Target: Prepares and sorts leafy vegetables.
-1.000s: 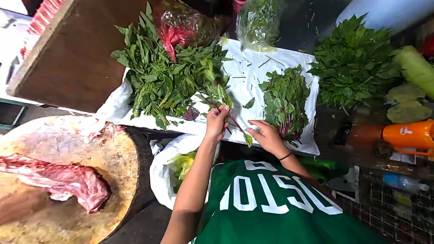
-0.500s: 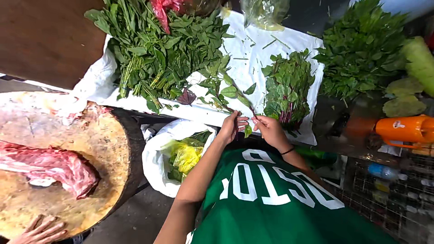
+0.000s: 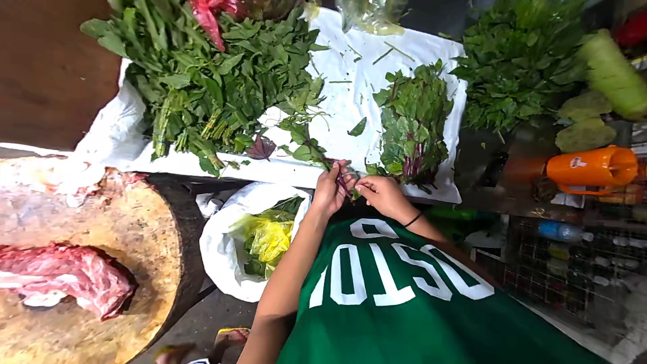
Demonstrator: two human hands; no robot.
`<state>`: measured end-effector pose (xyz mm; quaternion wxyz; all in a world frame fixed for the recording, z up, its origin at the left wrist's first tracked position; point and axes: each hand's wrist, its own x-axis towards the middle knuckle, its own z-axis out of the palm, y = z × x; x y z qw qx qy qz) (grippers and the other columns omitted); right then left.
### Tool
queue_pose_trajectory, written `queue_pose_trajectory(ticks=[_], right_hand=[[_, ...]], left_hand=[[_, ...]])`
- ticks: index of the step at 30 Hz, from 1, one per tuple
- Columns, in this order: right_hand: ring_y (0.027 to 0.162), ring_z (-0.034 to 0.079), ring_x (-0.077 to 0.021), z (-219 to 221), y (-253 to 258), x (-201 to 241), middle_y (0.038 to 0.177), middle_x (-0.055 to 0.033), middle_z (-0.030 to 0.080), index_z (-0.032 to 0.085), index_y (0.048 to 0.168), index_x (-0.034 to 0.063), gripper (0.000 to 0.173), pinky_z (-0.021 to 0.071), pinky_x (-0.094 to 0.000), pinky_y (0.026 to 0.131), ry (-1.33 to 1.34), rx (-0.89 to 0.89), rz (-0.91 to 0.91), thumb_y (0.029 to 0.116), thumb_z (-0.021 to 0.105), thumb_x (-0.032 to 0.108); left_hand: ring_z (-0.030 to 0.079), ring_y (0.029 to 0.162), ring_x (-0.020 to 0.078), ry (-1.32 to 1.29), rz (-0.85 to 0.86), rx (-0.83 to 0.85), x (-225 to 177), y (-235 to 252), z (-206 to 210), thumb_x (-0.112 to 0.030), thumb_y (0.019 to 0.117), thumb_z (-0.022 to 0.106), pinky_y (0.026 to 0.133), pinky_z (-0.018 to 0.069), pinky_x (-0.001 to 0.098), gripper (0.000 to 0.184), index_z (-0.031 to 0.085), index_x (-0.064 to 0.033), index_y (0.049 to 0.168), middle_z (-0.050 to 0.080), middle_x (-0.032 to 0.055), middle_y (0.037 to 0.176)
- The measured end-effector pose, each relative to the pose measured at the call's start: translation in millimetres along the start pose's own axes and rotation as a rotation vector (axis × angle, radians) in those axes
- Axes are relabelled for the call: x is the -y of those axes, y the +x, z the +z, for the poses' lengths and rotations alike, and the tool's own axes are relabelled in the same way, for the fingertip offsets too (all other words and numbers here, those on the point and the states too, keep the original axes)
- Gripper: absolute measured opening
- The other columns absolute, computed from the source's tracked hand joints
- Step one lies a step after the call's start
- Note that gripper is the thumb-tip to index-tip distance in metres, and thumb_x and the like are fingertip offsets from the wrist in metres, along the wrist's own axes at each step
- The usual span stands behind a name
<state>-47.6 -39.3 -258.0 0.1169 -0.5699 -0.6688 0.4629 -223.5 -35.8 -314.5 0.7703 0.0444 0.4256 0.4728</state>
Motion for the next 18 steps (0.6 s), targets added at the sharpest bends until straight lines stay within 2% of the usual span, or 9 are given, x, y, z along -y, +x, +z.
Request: queue_pose_trajectory(ticks=[3,5,8,10,12,13,15,16,18], right_hand=[[0.07,0.068,-0.0171,-31.2,-13.6,-15.0,0.089,-0.0068,0.072,0.072,0.111,0.0094,0.023,0.0606,-0.0394,0.066,-0.03,-0.16,0.01,0.1048,0.06,0.027],[0.078,0.07,-0.0214,-53.6,-23.3,-28.1,0.093,-0.0093,0.073,0.071,0.114,0.0093,0.025,0.0605,-0.046,0.073,-0.065,-0.273,0.071,0.1051,0.058,0.03],[0.084,0.07,-0.0293,-83.2,-32.6,-46.7,0.101,-0.0147,0.073,0.069,0.121,0.0082,0.03,0.0579,-0.0541,0.077,-0.112,-0.393,0.212,0.1061,0.057,0.031],[0.08,0.071,-0.0274,-92.3,-26.4,-61.8,0.096,-0.0135,0.073,0.071,0.116,0.0078,0.026,0.0587,-0.0524,0.075,-0.143,-0.471,0.257,0.1051,0.058,0.027],[0.084,0.072,-0.0249,-95.9,-14.2,-70.6,0.096,-0.0124,0.074,0.072,0.113,0.0059,0.023,0.0597,-0.0493,0.08,-0.171,-0.514,0.3,0.1029,0.061,0.024],[0.089,0.072,-0.027,-95.3,-7.7,-73.6,0.098,-0.0141,0.074,0.072,0.113,0.0041,0.024,0.0586,-0.0509,0.085,-0.199,-0.516,0.324,0.1015,0.063,0.023],[0.1,0.07,-0.0362,-91.1,0.1,-79.1,0.106,-0.0204,0.072,0.07,0.118,0.0006,0.03,0.0543,-0.0583,0.093,-0.258,-0.478,0.362,0.0991,0.068,0.024],[0.101,0.068,-0.0406,-88.6,0.5,-81.8,0.107,-0.0234,0.07,0.068,0.119,-0.001,0.032,0.0529,-0.0617,0.092,-0.267,-0.461,0.354,0.0988,0.069,0.024],[0.098,0.068,-0.0399,-89.9,-3.0,-80.3,0.109,-0.0226,0.069,0.068,0.119,0.0016,0.031,0.054,-0.0612,0.087,-0.204,-0.438,0.374,0.0996,0.068,0.025]], left_hand=[[0.05,0.058,0.0039,0.023,-0.027,0.103,4.4,-18.9,-6.8,-0.035,0.111,0.043,0.054,0.0483,0.0182,0.029,0.059,-0.0168,0.126,0.056,-0.0046,0.083],[0.05,0.057,0.0048,0.018,-0.083,0.136,10.5,-27.5,-15.0,-0.031,0.1107,0.045,0.053,0.0493,0.0197,0.027,0.059,-0.0131,0.124,0.054,-0.0035,0.079],[0.058,0.064,0.0103,0.17,-0.105,0.169,21.1,-36.5,-23.7,-0.025,0.1108,0.044,0.065,0.0564,0.0271,0.025,0.06,-0.0061,0.116,0.057,0.0007,0.077],[0.067,0.071,0.0182,0.311,-0.069,0.19,23.4,-38.2,-25.8,-0.021,0.1106,0.043,0.076,0.0608,0.0373,0.028,0.062,0.0002,0.114,0.064,0.0057,0.075],[0.071,0.072,0.0217,0.313,-0.091,0.197,20.2,-39.0,-22.7,-0.02,0.1109,0.043,0.08,0.0629,0.0434,0.027,0.06,0.001,0.114,0.064,0.0071,0.074],[0.068,0.069,0.0194,0.275,-0.119,0.196,18.1,-39.7,-20.6,-0.021,0.1109,0.043,0.078,0.0628,0.0414,0.025,0.058,-0.0016,0.114,0.061,0.0051,0.072],[0.057,0.057,0.0111,0.184,-0.156,0.209,18.1,-39.3,-18.3,-0.023,0.1103,0.045,0.063,0.0571,0.0297,0.021,0.059,-0.0075,0.113,0.053,-0.0007,0.068],[0.051,0.053,0.0082,0.129,-0.161,0.226,19.7,-37.6,-18.4,-0.023,0.11,0.045,0.056,0.0524,0.0251,0.02,0.059,-0.0086,0.114,0.05,-0.0026,0.067],[0.046,0.049,0.0064,0.019,-0.164,0.245,21.4,-35.4,-18.1,-0.023,0.1108,0.042,0.05,0.047,0.0221,0.024,0.059,-0.0093,0.121,0.045,-0.0041,0.063]])
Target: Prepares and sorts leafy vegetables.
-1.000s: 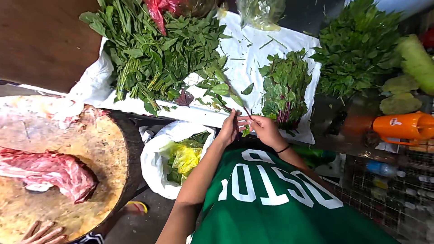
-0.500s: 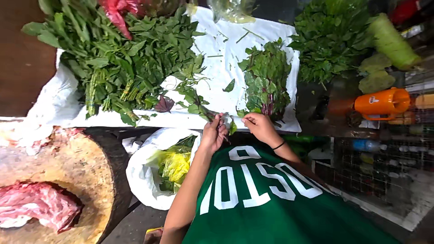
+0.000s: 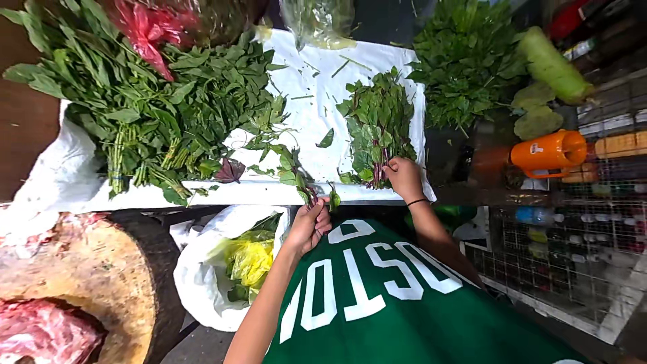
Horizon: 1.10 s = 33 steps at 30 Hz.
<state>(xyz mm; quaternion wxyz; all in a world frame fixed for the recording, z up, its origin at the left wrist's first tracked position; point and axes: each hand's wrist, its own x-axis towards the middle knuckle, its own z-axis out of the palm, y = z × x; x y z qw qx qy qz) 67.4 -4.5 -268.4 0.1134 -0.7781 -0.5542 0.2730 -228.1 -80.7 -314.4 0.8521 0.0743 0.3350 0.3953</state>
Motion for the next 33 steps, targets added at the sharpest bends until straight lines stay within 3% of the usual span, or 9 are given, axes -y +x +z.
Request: queue_pose_trajectory(ticks=[2,5,8,13,15,20,24,30,33], right_hand=[[0.085,0.068,-0.031,-15.2,-8.1,3.9,0.105,-0.0159,0.07,0.069,0.118,0.0086,0.029,0.0562,-0.0531,0.075,0.169,0.079,0.09,0.1017,0.065,0.032],[0.063,0.055,-0.0144,-28.0,-5.1,-4.2,0.09,-0.0052,0.067,0.07,0.116,0.0139,0.025,0.0478,-0.0324,0.055,0.447,0.143,0.123,0.1016,0.064,0.033],[0.068,0.062,-0.0192,-30.3,-1.3,-6.0,0.092,-0.009,0.07,0.07,0.114,0.0114,0.025,0.0536,-0.0401,0.062,0.341,0.13,0.09,0.1015,0.064,0.032],[0.085,0.069,-0.041,-7.7,6.3,-1.2,0.098,-0.0226,0.071,0.069,0.121,0.005,0.037,0.0539,-0.0646,0.078,0.033,0.085,0.113,0.0978,0.07,0.034],[0.081,0.069,-0.0369,-9.5,9.3,2.4,0.094,-0.0199,0.072,0.069,0.118,0.0045,0.035,0.0549,-0.0611,0.076,0.064,0.12,0.114,0.0985,0.069,0.034],[0.051,0.043,-0.0074,-39.4,7.2,6.1,0.072,0.0013,0.054,0.066,0.113,0.0138,0.023,0.0419,-0.0249,0.048,0.594,0.121,-0.013,0.1018,0.063,0.033],[0.054,0.048,-0.006,-75.2,-4.0,28.4,0.072,0.003,0.056,0.065,0.115,0.0134,0.018,0.0463,-0.0229,0.051,0.655,-0.08,-0.217,0.1053,0.058,0.027],[0.071,0.063,-0.0107,-59.8,-11.6,36.0,0.101,-0.0029,0.07,0.062,0.12,0.0115,0.019,0.0561,-0.0264,0.063,0.748,-0.127,-0.294,0.1048,0.058,0.022],[0.067,0.066,-0.0137,-47.5,-14.7,49.2,0.093,-0.0058,0.073,0.062,0.121,0.0066,0.021,0.0577,-0.0297,0.062,0.696,-0.1,-0.33,0.103,0.062,0.017]], left_hand=[[0.045,0.047,0.0069,-0.046,-0.002,-0.001,-1.5,0.4,-0.2,-0.031,0.1127,0.036,0.049,0.0474,0.0228,0.03,0.055,-0.0129,0.126,0.043,-0.0045,0.062],[0.053,0.053,0.0111,0.04,0.025,-0.059,-5.0,4.0,3.2,-0.03,0.1127,0.035,0.06,0.0555,0.0297,0.029,0.056,-0.0104,0.115,0.049,-0.0015,0.065],[0.068,0.07,0.0183,0.129,0.042,-0.04,-12.1,7.8,6.9,-0.021,0.1115,0.041,0.075,0.0624,0.038,0.025,0.059,-0.0025,0.11,0.065,0.008,0.08],[0.054,0.056,0.0085,0.098,-0.005,0.041,-18.9,17.3,15.1,-0.019,0.11,0.044,0.057,0.0535,0.0247,0.021,0.06,-0.0065,0.114,0.056,0.0005,0.072],[0.05,0.052,0.007,0.088,-0.014,0.032,-23.6,19.0,17.7,-0.018,0.1101,0.042,0.053,0.0499,0.0227,0.021,0.06,-0.0068,0.115,0.05,-0.0018,0.067],[0.044,0.048,0.0055,0.062,0.06,-0.051,-38.2,27.4,13.4,-0.022,0.1102,0.042,0.048,0.0451,0.0211,0.023,0.06,-0.0083,0.117,0.044,-0.0043,0.063],[0.041,0.045,0.0052,-0.028,0.106,-0.053,-46.8,26.0,10.9,-0.03,0.1106,0.04,0.046,0.0441,0.0205,0.029,0.061,-0.0107,0.116,0.044,-0.0055,0.062],[0.042,0.045,0.0056,-0.004,0.097,-0.049,-48.0,23.5,10.0,-0.022,0.1088,0.046,0.046,0.0445,0.0207,0.02,0.059,-0.0084,0.103,0.043,-0.0045,0.06],[0.041,0.043,0.0049,0.025,0.143,-0.067,-49.3,27.7,28.2,-0.015,0.1044,0.056,0.045,0.0425,0.0207,0.013,0.064,-0.0056,0.104,0.041,-0.0055,0.055]])
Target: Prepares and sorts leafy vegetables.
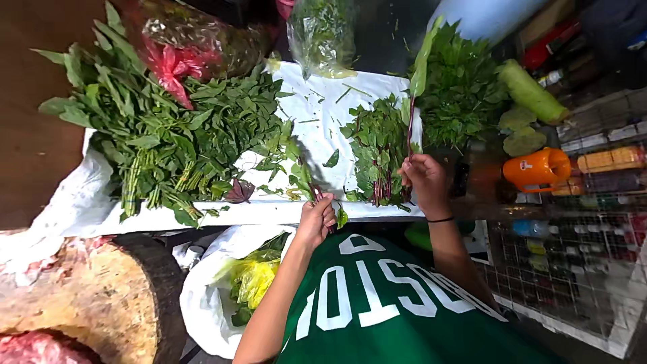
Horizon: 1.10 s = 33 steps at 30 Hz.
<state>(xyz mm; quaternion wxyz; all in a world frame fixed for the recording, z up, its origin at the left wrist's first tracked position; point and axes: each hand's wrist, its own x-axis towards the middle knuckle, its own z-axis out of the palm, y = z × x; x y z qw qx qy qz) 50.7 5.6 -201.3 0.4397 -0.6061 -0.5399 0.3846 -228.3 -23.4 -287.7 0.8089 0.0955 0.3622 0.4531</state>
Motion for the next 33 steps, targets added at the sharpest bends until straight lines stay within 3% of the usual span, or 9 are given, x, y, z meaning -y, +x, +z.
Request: queue_pose_trajectory(ticks=[3,7,10,14,19,25,30,32,33], right_hand=[[0.066,0.069,-0.0166,25.1,-7.0,1.6,0.091,-0.0072,0.075,0.063,0.121,0.0051,0.021,0.0609,-0.0327,0.061,-0.024,0.12,0.005,0.1013,0.063,0.013],[0.065,0.069,-0.0143,66.9,-19.1,2.2,0.089,-0.0035,0.075,0.069,0.116,0.0073,0.021,0.0616,-0.0337,0.059,-0.199,0.212,-0.004,0.0979,0.07,0.019],[0.066,0.069,-0.0127,91.8,-28.0,0.1,0.086,-0.0009,0.073,0.066,0.121,0.0123,0.028,0.0616,-0.0348,0.06,-0.345,0.283,-0.097,0.0967,0.073,0.025],[0.059,0.063,-0.0131,110.1,-29.7,-2.4,0.074,-0.0008,0.067,0.056,0.138,0.017,0.041,0.0568,-0.033,0.056,-0.256,0.41,-0.105,0.0992,0.069,0.026],[0.054,0.06,-0.0138,127.8,-24.0,-2.1,0.068,-0.0023,0.063,0.055,0.143,0.0172,0.037,0.055,-0.0335,0.053,-0.248,0.643,-0.096,0.1082,0.052,0.031],[0.053,0.058,-0.0124,140.6,-20.6,-0.4,0.064,-0.0007,0.058,0.065,0.098,0.0116,0.032,0.0529,-0.0339,0.051,-0.313,0.747,-0.238,0.1107,0.044,0.033],[0.053,0.054,-0.0141,136.4,-24.0,-3.2,0.059,0.0003,0.05,0.059,0.086,0.013,0.038,0.0477,-0.0372,0.051,-0.496,0.677,-0.406,0.11,0.043,0.038],[0.058,0.059,-0.0152,126.3,-26.4,-18.3,0.066,-0.0013,0.057,0.064,0.097,0.0161,0.035,0.0519,-0.0393,0.056,-0.549,0.65,-0.333,0.1096,0.043,0.042],[0.064,0.066,-0.0181,120.9,-23.4,-22.4,0.076,-0.0043,0.067,0.067,0.118,0.0218,0.034,0.0576,-0.0432,0.062,-0.613,0.656,-0.26,0.1087,0.044,0.045]], left_hand=[[0.042,0.045,0.0045,0.045,0.066,0.013,-5.3,7.5,24.3,-0.015,0.1033,0.058,0.044,0.0413,0.0197,0.016,0.067,-0.0036,0.111,0.05,-0.0023,0.061],[0.04,0.046,0.0032,0.12,0.169,0.082,-14.6,13.3,43.7,-0.017,0.1023,0.062,0.042,0.0372,0.0174,0.024,0.067,-0.0062,0.122,0.065,0.005,0.087],[0.037,0.042,0.0043,0.149,0.252,0.034,-18.4,8.6,45.8,-0.015,0.0967,0.07,0.039,0.0351,0.0192,0.014,0.071,-0.0092,0.11,0.052,0.0001,0.062],[0.038,0.044,0.0052,0.143,0.276,-0.068,-17.0,0.8,30.4,-0.014,0.0981,0.068,0.042,0.0363,0.0201,0.007,0.069,-0.009,0.102,0.047,-0.0013,0.059],[0.038,0.043,0.0051,0.12,0.3,-0.148,-12.0,-13.4,7.9,-0.022,0.1023,0.064,0.041,0.0369,0.0199,0.019,0.071,-0.0066,0.111,0.05,-0.0001,0.06],[0.033,0.041,0.0046,0.212,0.299,-0.191,-25.6,-27.1,0.5,-0.031,0.1057,0.058,0.04,0.0324,0.0193,0.025,0.07,-0.0086,0.106,0.042,-0.0028,0.056],[0.042,0.043,0.0056,0.109,0.376,-0.443,-43.9,-5.6,-17.6,-0.03,0.1081,0.052,0.041,0.0404,0.0217,0.029,0.065,-0.0048,0.105,0.052,-0.0017,0.061],[0.043,0.044,0.0072,0.112,0.448,-0.49,-64.4,-4.9,-35.8,-0.029,0.1088,0.052,0.041,0.0413,0.023,0.029,0.065,-0.0037,0.105,0.055,0.0004,0.064],[0.042,0.044,0.0076,0.126,0.458,-0.465,-75.5,-8.7,-40.9,-0.029,0.1088,0.052,0.041,0.0401,0.0229,0.029,0.065,-0.004,0.105,0.054,0.0006,0.064]])
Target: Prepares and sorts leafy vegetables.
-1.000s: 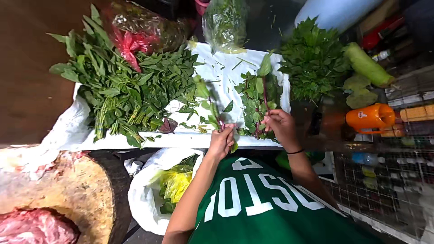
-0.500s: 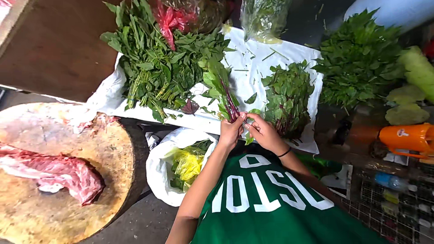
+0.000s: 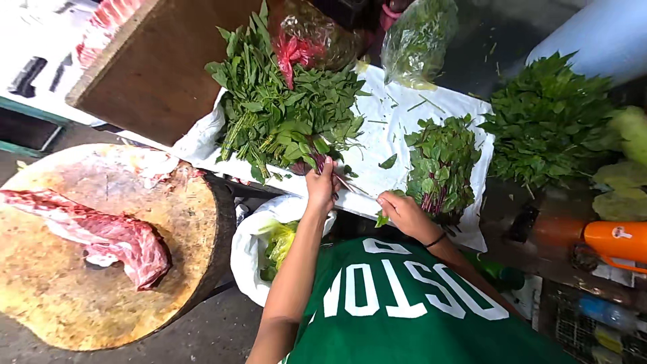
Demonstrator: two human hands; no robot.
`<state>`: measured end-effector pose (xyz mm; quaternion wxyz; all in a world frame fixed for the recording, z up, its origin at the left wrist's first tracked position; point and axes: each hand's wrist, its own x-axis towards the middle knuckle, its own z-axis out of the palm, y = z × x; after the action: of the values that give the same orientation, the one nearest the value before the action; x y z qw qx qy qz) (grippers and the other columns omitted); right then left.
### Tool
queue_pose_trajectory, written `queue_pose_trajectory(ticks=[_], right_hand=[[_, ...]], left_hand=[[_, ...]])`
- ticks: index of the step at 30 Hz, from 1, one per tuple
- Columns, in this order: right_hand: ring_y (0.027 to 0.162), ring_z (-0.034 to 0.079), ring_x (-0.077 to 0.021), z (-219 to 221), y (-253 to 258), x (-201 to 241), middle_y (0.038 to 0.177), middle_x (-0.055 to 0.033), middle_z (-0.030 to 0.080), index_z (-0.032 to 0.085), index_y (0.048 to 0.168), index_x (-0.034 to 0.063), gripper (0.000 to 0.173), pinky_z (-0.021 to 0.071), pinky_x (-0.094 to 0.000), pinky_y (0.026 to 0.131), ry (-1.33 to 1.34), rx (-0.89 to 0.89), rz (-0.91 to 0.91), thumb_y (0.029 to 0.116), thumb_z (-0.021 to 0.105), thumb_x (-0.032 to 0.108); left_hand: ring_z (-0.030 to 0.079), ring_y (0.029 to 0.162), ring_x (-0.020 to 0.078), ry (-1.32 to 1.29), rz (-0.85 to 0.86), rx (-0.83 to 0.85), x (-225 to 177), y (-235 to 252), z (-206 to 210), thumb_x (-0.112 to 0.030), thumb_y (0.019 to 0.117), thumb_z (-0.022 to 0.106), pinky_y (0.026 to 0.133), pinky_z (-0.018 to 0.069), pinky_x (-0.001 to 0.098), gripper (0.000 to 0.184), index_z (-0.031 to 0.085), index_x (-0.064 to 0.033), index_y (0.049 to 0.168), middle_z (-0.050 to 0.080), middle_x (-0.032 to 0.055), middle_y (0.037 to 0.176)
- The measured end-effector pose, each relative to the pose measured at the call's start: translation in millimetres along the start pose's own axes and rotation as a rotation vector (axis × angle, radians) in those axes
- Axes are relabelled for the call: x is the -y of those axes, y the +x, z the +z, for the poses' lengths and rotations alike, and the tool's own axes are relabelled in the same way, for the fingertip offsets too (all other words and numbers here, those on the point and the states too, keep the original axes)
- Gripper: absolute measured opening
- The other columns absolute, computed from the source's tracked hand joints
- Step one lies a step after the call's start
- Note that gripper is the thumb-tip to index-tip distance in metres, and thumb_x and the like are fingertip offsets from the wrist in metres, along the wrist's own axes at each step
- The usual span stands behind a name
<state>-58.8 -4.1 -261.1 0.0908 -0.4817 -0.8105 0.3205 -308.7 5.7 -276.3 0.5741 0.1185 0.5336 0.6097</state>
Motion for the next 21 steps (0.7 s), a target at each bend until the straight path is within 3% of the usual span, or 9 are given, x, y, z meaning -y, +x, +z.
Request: queue_pose_trajectory(ticks=[1,2,3,4,6,10,12,16,21], right_hand=[[0.073,0.07,-0.0248,-5.1,-0.3,-3.8,0.092,-0.0098,0.073,0.057,0.144,0.0314,0.042,0.0603,-0.0501,0.069,-0.047,0.071,0.092,0.1074,0.046,0.049],[0.082,0.072,-0.0303,-10.5,0.8,-3.8,0.107,-0.0137,0.073,0.042,0.156,0.038,0.053,0.0602,-0.0557,0.076,-0.078,0.124,0.167,0.1057,0.048,0.051],[0.09,0.072,-0.032,-15.2,2.4,0.6,0.117,-0.0148,0.071,0.038,0.159,0.0379,0.058,0.0593,-0.0576,0.081,-0.07,0.129,0.201,0.1046,0.05,0.053],[0.088,0.072,-0.0294,-18.4,4.5,8.7,0.117,-0.0135,0.071,0.045,0.156,0.0321,0.057,0.06,-0.0554,0.08,-0.028,0.078,0.185,0.1038,0.052,0.053],[0.087,0.072,-0.0195,-17.7,11.1,29.3,0.114,-0.0055,0.074,0.064,0.139,0.02,0.047,0.0615,-0.0462,0.081,0.096,-0.041,0.097,0.1026,0.058,0.049],[0.066,0.067,-0.0151,1.4,21.3,47.1,0.087,-0.0047,0.072,0.073,0.12,0.0094,0.033,0.0613,-0.0381,0.066,0.309,-0.032,0.064,0.0965,0.073,0.033],[0.06,0.065,-0.0129,7.9,18.4,37.9,0.077,-0.0031,0.07,0.074,0.111,0.0095,0.024,0.059,-0.0343,0.061,0.349,-0.022,0.16,0.0988,0.069,0.029],[0.054,0.064,-0.014,-2.5,-3.2,9.0,0.081,-0.0036,0.074,0.071,0.119,0.01,0.031,0.0584,-0.0323,0.052,0.553,-0.069,0.262,0.1088,0.051,0.032],[0.05,0.061,-0.0138,-23.1,-21.1,23.9,0.082,-0.0072,0.074,0.065,0.126,0.0055,0.033,0.0543,-0.0282,0.048,0.672,-0.193,0.293,0.1108,0.046,0.028]], left_hand=[[0.04,0.043,0.0075,0.011,0.002,0.029,-8.1,0.6,-3.8,-0.029,0.1084,0.052,0.04,0.0387,0.0224,0.028,0.066,-0.004,0.106,0.05,-0.0001,0.061],[0.04,0.042,0.0074,0.023,0.001,0.053,-13.7,-0.2,-5.6,-0.028,0.1079,0.053,0.039,0.038,0.0221,0.027,0.066,-0.0039,0.106,0.049,-0.0004,0.059],[0.04,0.042,0.0077,0.031,-0.003,0.065,-16.7,-1.6,-5.3,-0.028,0.1074,0.055,0.039,0.0381,0.0224,0.027,0.067,-0.0037,0.106,0.048,0.0,0.059],[0.04,0.042,0.0081,0.038,-0.009,0.072,-17.6,-3.4,-3.1,-0.028,0.1071,0.055,0.039,0.0382,0.0225,0.027,0.067,-0.0037,0.106,0.049,0.0007,0.059],[0.039,0.042,0.0072,0.056,-0.026,0.107,-12.0,-10.5,5.7,-0.03,0.1071,0.055,0.039,0.0379,0.0216,0.028,0.067,-0.0046,0.106,0.05,0.0006,0.06],[0.035,0.04,0.0047,0.064,-0.121,0.194,21.0,-34.8,30.9,-0.04,0.1053,0.057,0.038,0.0358,0.0203,0.03,0.067,-0.0115,0.108,0.042,-0.0034,0.056],[0.037,0.041,0.0053,-0.017,-0.175,0.211,42.0,-35.6,36.7,-0.039,0.1053,0.057,0.04,0.0384,0.021,0.03,0.066,-0.0112,0.111,0.043,-0.0032,0.058],[0.036,0.042,0.0043,-0.255,-0.328,0.317,68.3,-34.3,31.1,-0.045,0.1095,0.042,0.039,0.0364,0.0175,0.035,0.061,-0.0145,0.11,0.045,-0.0046,0.065],[0.04,0.043,0.0038,-0.322,-0.387,0.334,93.4,-35.8,20.1,-0.052,0.1085,0.039,0.039,0.0392,0.0167,0.042,0.06,-0.0163,0.109,0.049,-0.0045,0.068]])
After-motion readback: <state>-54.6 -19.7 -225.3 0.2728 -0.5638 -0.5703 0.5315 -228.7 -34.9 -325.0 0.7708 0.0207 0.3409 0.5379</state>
